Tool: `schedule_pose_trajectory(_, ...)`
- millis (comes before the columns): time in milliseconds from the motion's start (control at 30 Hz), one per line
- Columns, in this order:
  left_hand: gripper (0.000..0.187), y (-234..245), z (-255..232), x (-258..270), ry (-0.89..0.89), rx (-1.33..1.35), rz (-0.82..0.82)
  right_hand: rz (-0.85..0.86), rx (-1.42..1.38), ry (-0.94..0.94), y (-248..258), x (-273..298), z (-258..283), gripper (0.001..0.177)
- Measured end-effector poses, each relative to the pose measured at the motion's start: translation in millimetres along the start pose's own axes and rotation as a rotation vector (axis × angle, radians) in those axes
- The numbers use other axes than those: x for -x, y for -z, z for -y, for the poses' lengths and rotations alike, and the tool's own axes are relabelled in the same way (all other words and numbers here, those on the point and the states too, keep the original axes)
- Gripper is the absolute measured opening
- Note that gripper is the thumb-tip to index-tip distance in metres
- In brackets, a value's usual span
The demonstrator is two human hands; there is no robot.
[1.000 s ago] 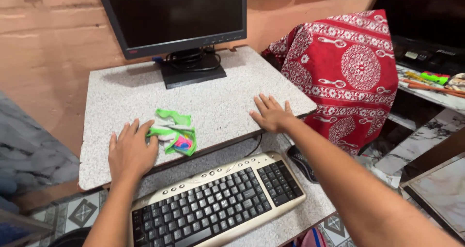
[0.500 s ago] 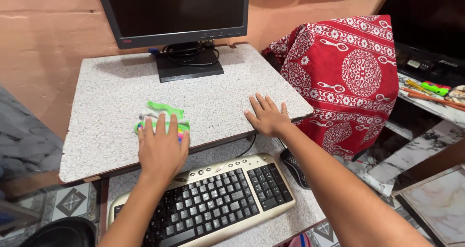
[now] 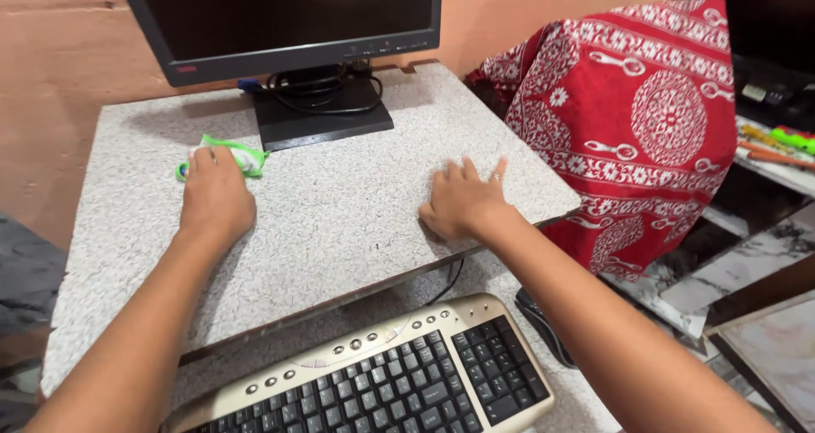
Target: The person wipes a speckled desk surface and a black Lenovo monitor using a green and white cloth. They clean the desk area around the monitor base, then wipe the monitor screen and bezel, and finally return to wipe the desk surface again.
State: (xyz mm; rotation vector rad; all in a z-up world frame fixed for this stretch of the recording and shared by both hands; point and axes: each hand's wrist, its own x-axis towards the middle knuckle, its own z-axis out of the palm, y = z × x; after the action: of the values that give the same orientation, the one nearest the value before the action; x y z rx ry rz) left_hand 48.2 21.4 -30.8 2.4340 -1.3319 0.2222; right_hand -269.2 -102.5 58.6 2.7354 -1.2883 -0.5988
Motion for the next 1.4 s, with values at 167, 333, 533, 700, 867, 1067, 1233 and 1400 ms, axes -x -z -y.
schedule_pose_trajectory(167, 0.051, -15, -14, -44, -0.039, 0.129, 0.033, -0.202, -0.260, 0.135, 1, -55, 43, 0.077)
schedule_pose_trajectory(333, 0.049, -6, 4, -83, -0.107, 0.031, 0.233, -0.324, -0.353, 0.077, -21, -75, 58, 0.080)
schedule_pose_trajectory(533, 0.049, -12, 42, -98, 0.222, -0.077, 0.135, -0.360, -0.361, 0.053, -22, -77, 55, 0.080)
schedule_pose_trajectory(700, 0.045, -48, 24, -139, 0.154, -0.218, 0.279, -0.364, -0.352, 0.047, -19, -75, 61, 0.080)
schedule_pose_trajectory(867, 0.049, -54, 7, -145, 0.111, 0.100, -0.081, -0.345, -0.310, 0.027, -20, -80, 62, 0.080)
schedule_pose_trajectory(1067, 0.025, -18, -1, -123, 0.206, 0.050, 0.158, -0.336, -0.306, 0.014, -21, -81, 61, 0.081)
schedule_pose_trajectory(1233, 0.028, 3, -3, -66, -0.065, 0.021, 0.035, -0.318, -0.312, 0.004, -20, -80, 61, 0.081)
schedule_pose_trajectory(1400, 0.037, 39, -18, -9, -0.074, 0.057, 0.157, -0.307, -0.332, 0.005, -17, -75, 63, 0.081)
